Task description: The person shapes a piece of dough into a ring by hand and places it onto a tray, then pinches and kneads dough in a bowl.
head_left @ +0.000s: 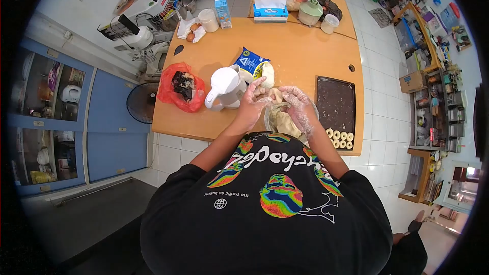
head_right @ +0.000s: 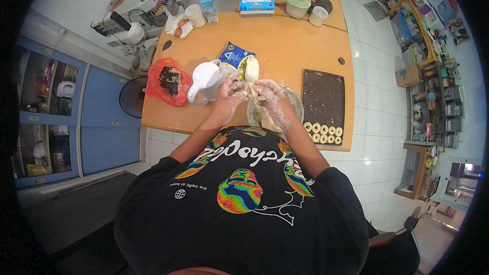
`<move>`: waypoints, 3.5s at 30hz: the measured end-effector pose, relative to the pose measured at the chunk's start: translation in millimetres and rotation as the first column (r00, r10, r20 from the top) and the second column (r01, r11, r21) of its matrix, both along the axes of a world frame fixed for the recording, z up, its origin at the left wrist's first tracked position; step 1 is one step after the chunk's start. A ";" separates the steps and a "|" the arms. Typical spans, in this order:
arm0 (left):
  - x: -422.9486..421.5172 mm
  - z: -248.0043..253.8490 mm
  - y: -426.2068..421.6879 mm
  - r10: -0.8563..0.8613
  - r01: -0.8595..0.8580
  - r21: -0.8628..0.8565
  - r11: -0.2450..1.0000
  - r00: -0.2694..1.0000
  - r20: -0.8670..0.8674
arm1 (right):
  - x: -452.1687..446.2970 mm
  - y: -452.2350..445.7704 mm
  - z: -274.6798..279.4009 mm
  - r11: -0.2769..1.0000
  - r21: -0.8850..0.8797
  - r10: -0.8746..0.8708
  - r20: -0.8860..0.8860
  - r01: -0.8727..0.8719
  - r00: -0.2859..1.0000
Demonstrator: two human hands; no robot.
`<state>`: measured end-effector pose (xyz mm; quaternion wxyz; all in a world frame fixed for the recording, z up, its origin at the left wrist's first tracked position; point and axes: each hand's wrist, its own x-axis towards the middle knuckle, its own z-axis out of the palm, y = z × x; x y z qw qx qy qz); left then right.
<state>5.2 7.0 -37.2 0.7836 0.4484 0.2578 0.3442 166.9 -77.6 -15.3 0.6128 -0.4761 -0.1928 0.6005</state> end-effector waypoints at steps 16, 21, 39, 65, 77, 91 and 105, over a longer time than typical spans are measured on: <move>0.0 -0.1 -1.2 -0.075 0.080 -0.098 0.992 0.996 0.058 | -0.5 -2.2 -3.5 1.000 0.006 -0.005 0.107 0.004 0.994; -1.8 -0.3 -2.4 -0.057 0.124 -0.312 0.942 0.975 0.217 | -6.1 -4.6 5.6 0.999 0.048 -0.008 -0.061 0.011 0.998; 1.3 -6.1 -0.8 -0.075 0.090 -0.115 0.989 0.989 0.127 | -2.5 -4.1 -2.8 1.000 0.030 0.003 0.043 -0.005 0.999; -4.0 -7.3 6.5 -0.035 0.051 -0.132 0.990 0.992 0.121 | -6.4 1.6 3.1 1.000 0.006 0.030 0.074 -0.030 0.997; -1.9 -9.7 7.1 -0.012 0.053 -0.246 0.968 0.986 0.165 | -5.9 3.4 -2.5 1.000 -0.004 0.001 0.126 -0.001 0.992; -4.6 -15.0 9.7 -0.077 0.146 -0.313 0.939 0.972 0.221 | -6.8 4.8 -6.3 1.000 0.008 0.014 0.086 -0.015 0.996; -7.3 -17.9 -5.8 -0.095 0.205 -0.320 0.925 0.940 0.328 | -8.0 -8.4 -9.3 0.998 0.023 -0.050 0.029 0.050 0.998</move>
